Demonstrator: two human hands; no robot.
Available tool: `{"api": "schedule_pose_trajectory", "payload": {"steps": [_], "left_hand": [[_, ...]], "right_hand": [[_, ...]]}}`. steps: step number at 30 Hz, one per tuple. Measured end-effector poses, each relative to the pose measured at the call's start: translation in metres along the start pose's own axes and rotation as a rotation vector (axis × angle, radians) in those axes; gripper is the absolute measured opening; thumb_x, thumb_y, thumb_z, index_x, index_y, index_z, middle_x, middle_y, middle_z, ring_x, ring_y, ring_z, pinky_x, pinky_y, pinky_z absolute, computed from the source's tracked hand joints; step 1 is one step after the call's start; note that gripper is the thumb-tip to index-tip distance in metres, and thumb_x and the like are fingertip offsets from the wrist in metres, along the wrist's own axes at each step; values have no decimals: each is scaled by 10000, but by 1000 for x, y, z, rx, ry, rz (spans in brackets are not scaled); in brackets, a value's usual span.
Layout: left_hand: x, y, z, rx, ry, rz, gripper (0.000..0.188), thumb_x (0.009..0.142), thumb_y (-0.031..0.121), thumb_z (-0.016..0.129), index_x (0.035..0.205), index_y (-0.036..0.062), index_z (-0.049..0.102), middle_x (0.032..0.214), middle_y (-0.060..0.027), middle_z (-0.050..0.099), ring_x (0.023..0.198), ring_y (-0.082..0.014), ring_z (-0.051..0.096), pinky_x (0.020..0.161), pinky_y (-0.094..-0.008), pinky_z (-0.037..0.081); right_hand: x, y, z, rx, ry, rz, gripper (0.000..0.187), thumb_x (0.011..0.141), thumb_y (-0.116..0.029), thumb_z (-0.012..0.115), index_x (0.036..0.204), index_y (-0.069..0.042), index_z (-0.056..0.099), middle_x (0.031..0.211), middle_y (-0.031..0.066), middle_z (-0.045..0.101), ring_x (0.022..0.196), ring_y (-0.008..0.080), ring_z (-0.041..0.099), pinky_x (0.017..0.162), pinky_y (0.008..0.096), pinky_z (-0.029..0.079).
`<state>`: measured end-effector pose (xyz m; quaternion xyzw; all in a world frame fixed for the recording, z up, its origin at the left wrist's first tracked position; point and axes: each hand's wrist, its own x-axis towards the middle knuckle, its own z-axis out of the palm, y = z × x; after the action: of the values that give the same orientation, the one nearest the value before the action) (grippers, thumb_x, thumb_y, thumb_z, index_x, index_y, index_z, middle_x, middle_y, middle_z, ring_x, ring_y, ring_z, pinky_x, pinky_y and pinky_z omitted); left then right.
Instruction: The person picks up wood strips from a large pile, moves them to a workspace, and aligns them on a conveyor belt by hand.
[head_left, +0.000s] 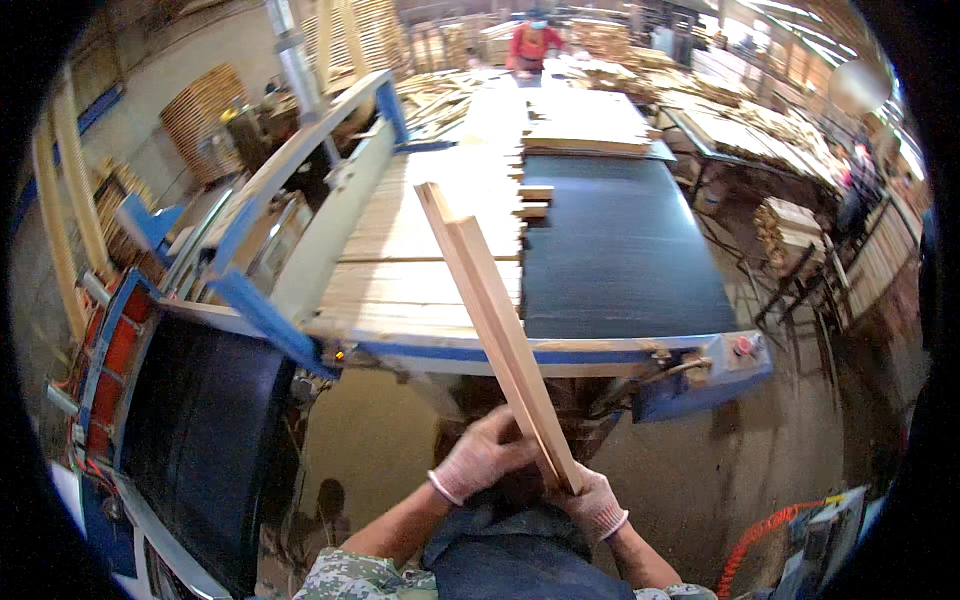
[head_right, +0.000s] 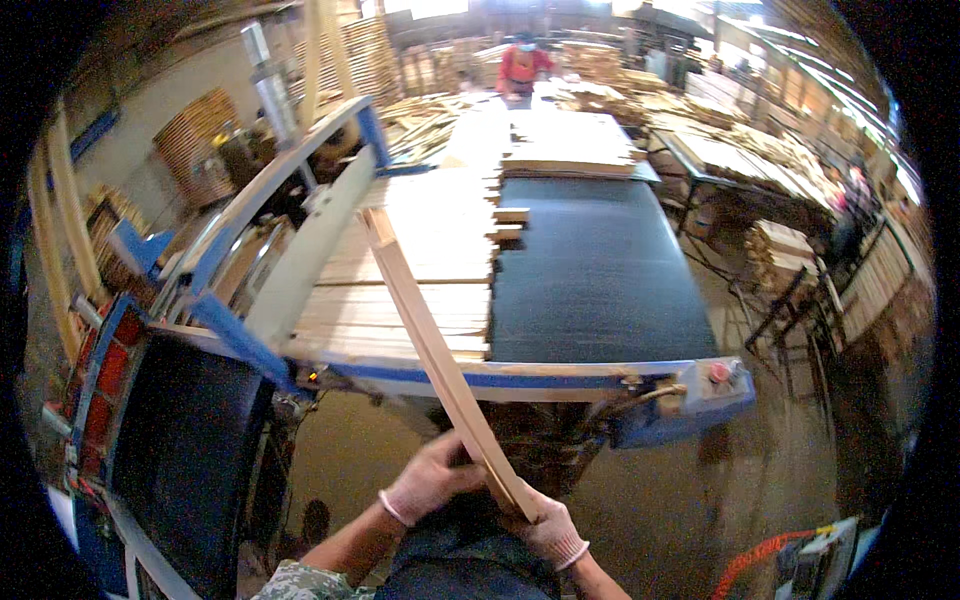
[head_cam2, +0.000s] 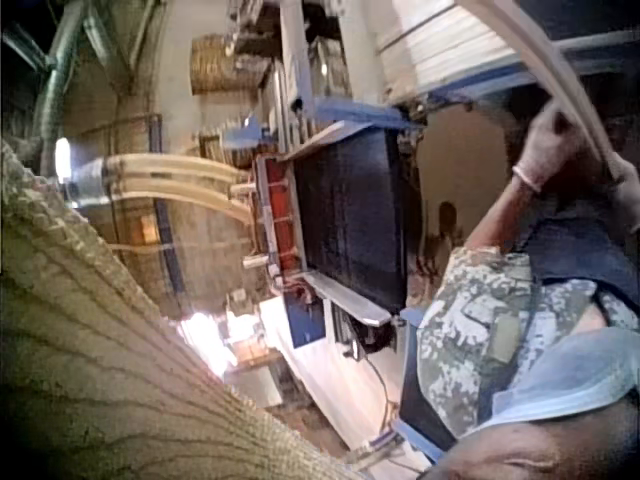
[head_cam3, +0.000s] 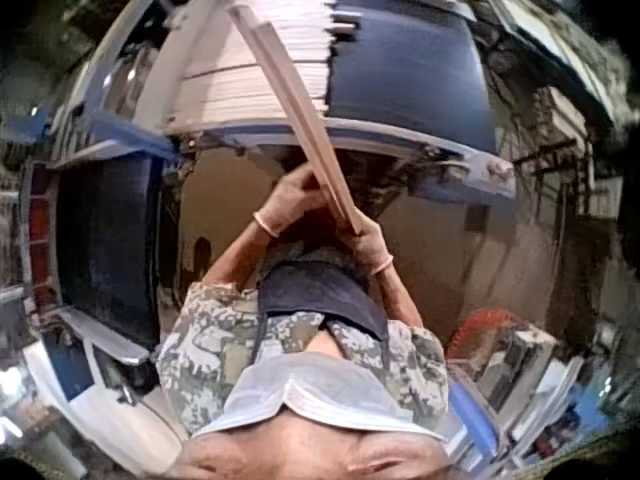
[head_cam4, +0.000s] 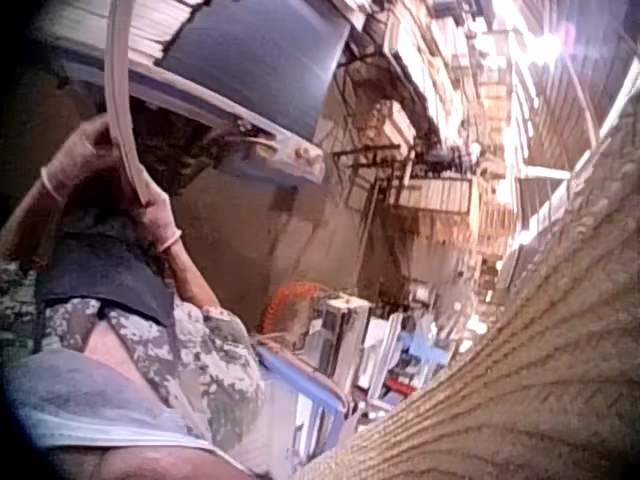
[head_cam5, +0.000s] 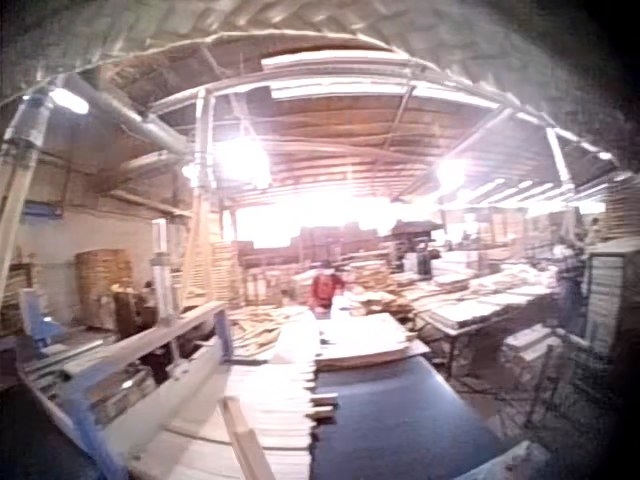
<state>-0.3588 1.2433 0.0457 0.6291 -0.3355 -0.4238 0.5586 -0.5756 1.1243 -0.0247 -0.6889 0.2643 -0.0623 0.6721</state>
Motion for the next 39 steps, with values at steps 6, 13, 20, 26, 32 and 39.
{"api": "schedule_pose_trajectory", "payload": {"steps": [6, 13, 20, 26, 32, 39], "left_hand": [[125, 123, -24, -237, 111, 513, 909, 975, 192, 728, 1703, 86, 193, 1553, -299, 479, 1289, -317, 643, 990, -430, 631], [233, 217, 1, -199, 157, 761, 445, 1008, 206, 766, 1425, 88, 666, 1248, -49, 705, 972, -105, 668, 837, -283, 600], [309, 261, 13, -365, 16, 820, 477, 1066, 327, 666, 1429, 20, 639, 1392, -118, 659, 1277, -186, 632, 1082, -355, 522], [351, 297, 108, 10, 86, 1188, 501, 1088, 322, 615, 1517, 67, 572, 1445, -140, 641, 1322, -228, 639, 1083, -375, 555], [383, 325, 247, 16, -156, 1250, 528, 1060, 39, 550, 1584, 81, 500, 1586, -99, 507, 1410, -208, 540, 1185, -360, 437], [461, 310, 438, -203, -310, 694, 332, 1043, 336, 703, 1269, 93, 694, 1183, -21, 725, 971, -119, 700, 786, -294, 599]], "right_hand": [[-33, 23, -38, 14, 294, 4, 754, 869, -185, 913, 1517, -16, 565, 1324, 29, 709, 1144, 95, 624, 1030, 299, 521], [-23, 7, -70, -339, 560, -209, 723, 902, -256, 875, 1511, -34, 556, 1306, 185, 719, 1156, 252, 732, 995, 385, 581], [-15, -13, -113, -412, 860, -349, 699, 876, -229, 868, 1488, -57, 577, 1149, 183, 716, 1048, 353, 719, 932, 406, 588], [-36, -27, -194, -543, 1111, -261, 666, 858, -241, 870, 1448, -75, 610, 1157, 161, 709, 1063, 350, 709, 943, 397, 581], [-63, -11, -314, -528, 1205, -225, 658, 851, -224, 876, 1447, -106, 621, 1181, 122, 698, 1062, 301, 709, 946, 375, 578], [-142, 51, -471, -449, 1181, -138, 634, 846, -182, 862, 1424, -65, 629, 1149, 165, 723, 1068, 335, 723, 928, 401, 586]]}}
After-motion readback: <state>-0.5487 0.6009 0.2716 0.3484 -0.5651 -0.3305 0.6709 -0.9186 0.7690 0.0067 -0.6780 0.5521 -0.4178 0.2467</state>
